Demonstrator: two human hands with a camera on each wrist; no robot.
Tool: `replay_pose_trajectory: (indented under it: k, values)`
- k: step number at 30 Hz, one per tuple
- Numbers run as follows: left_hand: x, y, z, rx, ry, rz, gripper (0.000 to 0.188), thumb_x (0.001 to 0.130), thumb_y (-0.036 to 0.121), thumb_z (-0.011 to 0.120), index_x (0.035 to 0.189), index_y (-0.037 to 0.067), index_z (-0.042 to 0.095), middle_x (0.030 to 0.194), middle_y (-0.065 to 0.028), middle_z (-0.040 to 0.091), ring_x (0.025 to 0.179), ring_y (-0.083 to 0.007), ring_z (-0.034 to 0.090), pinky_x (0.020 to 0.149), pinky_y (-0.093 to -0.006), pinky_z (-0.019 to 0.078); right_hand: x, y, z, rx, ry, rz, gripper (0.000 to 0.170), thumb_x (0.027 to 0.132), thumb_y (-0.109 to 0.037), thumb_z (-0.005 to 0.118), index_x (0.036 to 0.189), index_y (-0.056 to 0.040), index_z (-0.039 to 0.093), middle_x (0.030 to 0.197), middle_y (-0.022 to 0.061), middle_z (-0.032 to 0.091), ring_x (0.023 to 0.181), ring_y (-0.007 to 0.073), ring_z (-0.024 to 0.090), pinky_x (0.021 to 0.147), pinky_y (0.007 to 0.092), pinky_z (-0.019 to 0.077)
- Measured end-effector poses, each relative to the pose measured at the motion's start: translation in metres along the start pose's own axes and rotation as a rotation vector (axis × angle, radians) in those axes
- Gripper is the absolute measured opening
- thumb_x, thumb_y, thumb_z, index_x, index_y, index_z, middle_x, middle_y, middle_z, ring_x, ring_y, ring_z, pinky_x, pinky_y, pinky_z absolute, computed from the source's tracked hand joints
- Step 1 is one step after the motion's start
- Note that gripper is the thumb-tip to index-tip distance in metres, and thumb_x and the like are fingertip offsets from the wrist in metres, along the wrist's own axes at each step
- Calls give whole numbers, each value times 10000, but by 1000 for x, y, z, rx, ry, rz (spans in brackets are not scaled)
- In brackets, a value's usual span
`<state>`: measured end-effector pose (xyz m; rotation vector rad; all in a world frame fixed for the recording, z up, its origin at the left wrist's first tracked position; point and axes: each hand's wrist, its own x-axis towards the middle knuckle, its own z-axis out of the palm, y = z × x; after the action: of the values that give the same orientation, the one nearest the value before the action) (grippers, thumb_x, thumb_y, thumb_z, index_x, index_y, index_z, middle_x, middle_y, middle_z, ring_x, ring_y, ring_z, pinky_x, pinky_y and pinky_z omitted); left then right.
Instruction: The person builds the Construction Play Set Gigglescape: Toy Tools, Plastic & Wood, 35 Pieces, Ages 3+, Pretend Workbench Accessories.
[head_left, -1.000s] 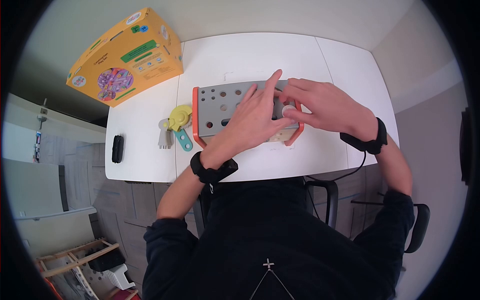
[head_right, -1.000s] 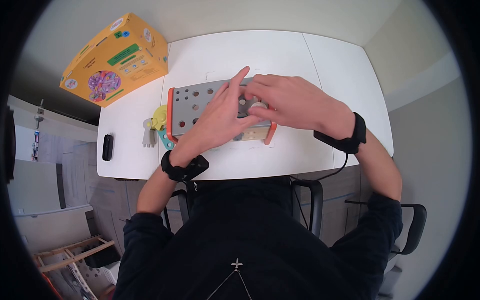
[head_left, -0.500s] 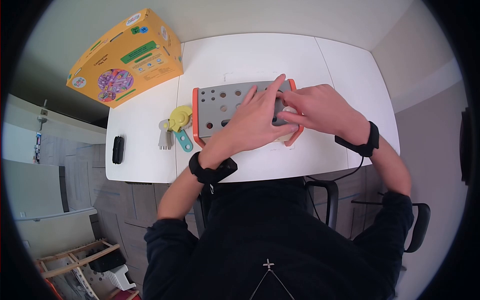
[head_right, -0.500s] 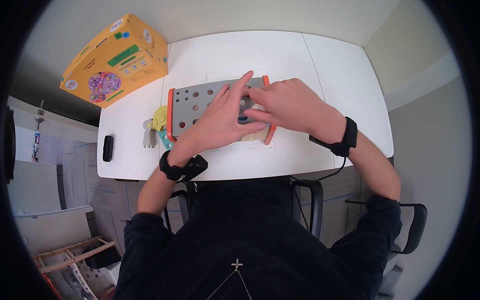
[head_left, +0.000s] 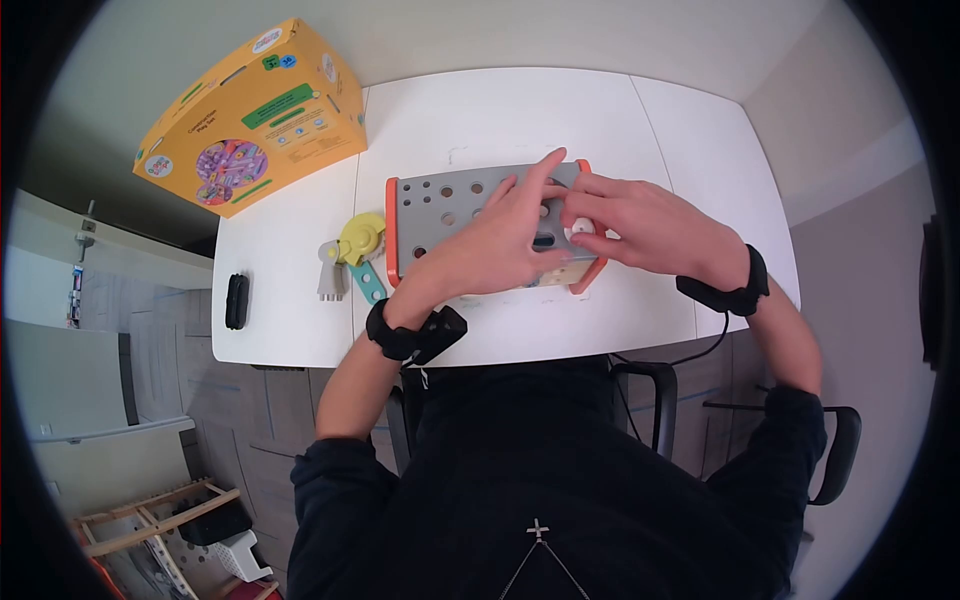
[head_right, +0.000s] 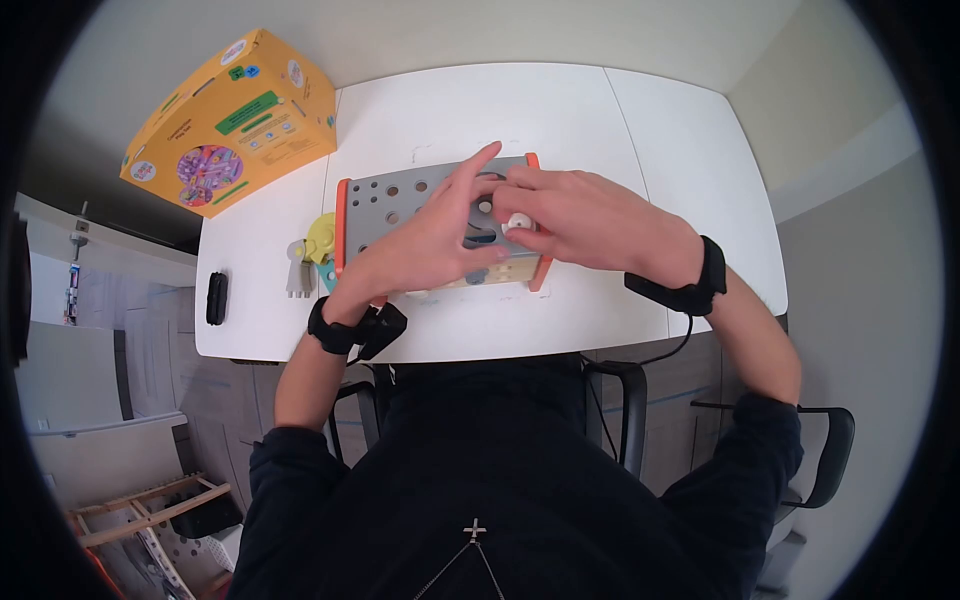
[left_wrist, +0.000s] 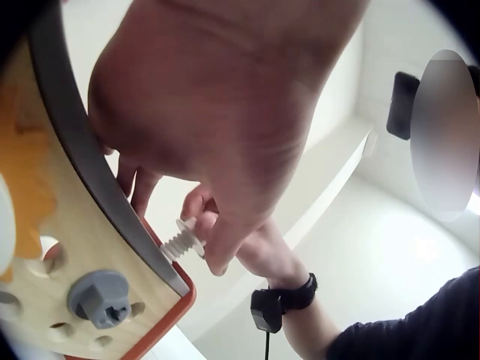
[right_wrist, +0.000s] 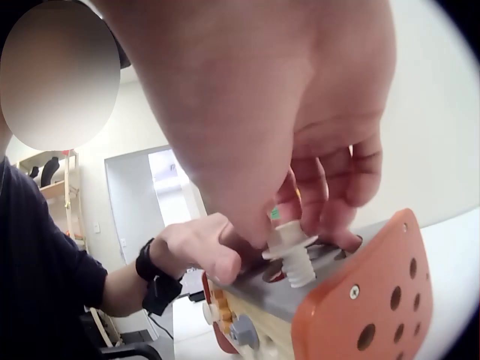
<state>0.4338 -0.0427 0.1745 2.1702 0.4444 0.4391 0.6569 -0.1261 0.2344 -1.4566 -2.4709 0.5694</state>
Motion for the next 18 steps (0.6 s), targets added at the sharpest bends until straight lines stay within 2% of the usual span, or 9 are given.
replay_pose_trajectory:
  k: [2,3,5,8,11,12,15,17,18]
  values:
    - [-1,11,7,90,60,-9,1072,937,262,817,1690,-18,106,1486,-234,596,1401,-388,555,1310,-537,231,3,-9,-3,-89,-3,86,187,1042,-251,674,1035,-70,630,862,113,703,783,328,699,686,419,527]
    - [-1,14,11,136,89,-13,1093,927,269,830,1690,-18,103,1481,-239,597,1401,-386,555,1310,-531,230,5,-11,0,-159,-26,136,200,1046,-268,672,1100,-77,648,846,114,711,739,321,700,684,419,536]
    - [5,14,16,50,116,-47,1106,924,275,838,1690,-20,97,1461,-250,608,1387,-378,568,1306,-532,237,9,-12,4,-301,-71,237,275,1055,-301,667,1230,-91,685,815,115,726,652,305,703,681,419,554]
    - [5,3,17,-4,149,-16,1097,933,263,831,1692,-11,88,1450,-259,618,1350,-392,592,1286,-528,284,16,-17,-3,-436,-183,310,263,1064,-287,659,1216,-74,684,897,136,709,643,301,711,716,403,562]
    - [4,-10,12,-163,108,-7,1060,952,223,803,1697,6,79,1472,-268,610,1327,-421,596,1254,-522,350,3,-18,-8,69,63,93,175,1039,-231,691,1060,-58,682,1004,110,668,870,297,691,752,402,550]
    - [3,-14,8,-239,84,-16,1046,959,206,791,1698,12,76,1482,-271,604,1324,-431,594,1243,-520,372,1,-13,-7,97,43,50,165,1040,-216,686,1063,-53,680,1036,108,650,893,295,684,767,405,549]
    - [1,-6,-11,-451,-45,-188,1024,968,165,760,1705,30,62,1529,-287,564,1358,-457,559,1228,-510,402,-2,-1,-2,130,4,-14,139,1045,-181,671,1064,-44,673,1083,104,618,926,295,674,791,419,544]
    - [2,-4,-6,-200,-22,-72,1019,961,174,762,1703,15,81,1518,-289,570,1363,-451,555,1234,-520,385,1,-2,-4,80,-7,17,126,1049,-172,661,1052,-46,668,1052,104,626,897,304,677,776,432,540]
    - [1,-2,-3,-74,-8,-15,1017,958,178,764,1701,8,90,1512,-289,573,1366,-448,553,1238,-526,377,2,-3,-3,63,16,23,138,1063,-170,637,1024,-39,659,1001,114,646,817,319,681,756,437,541]
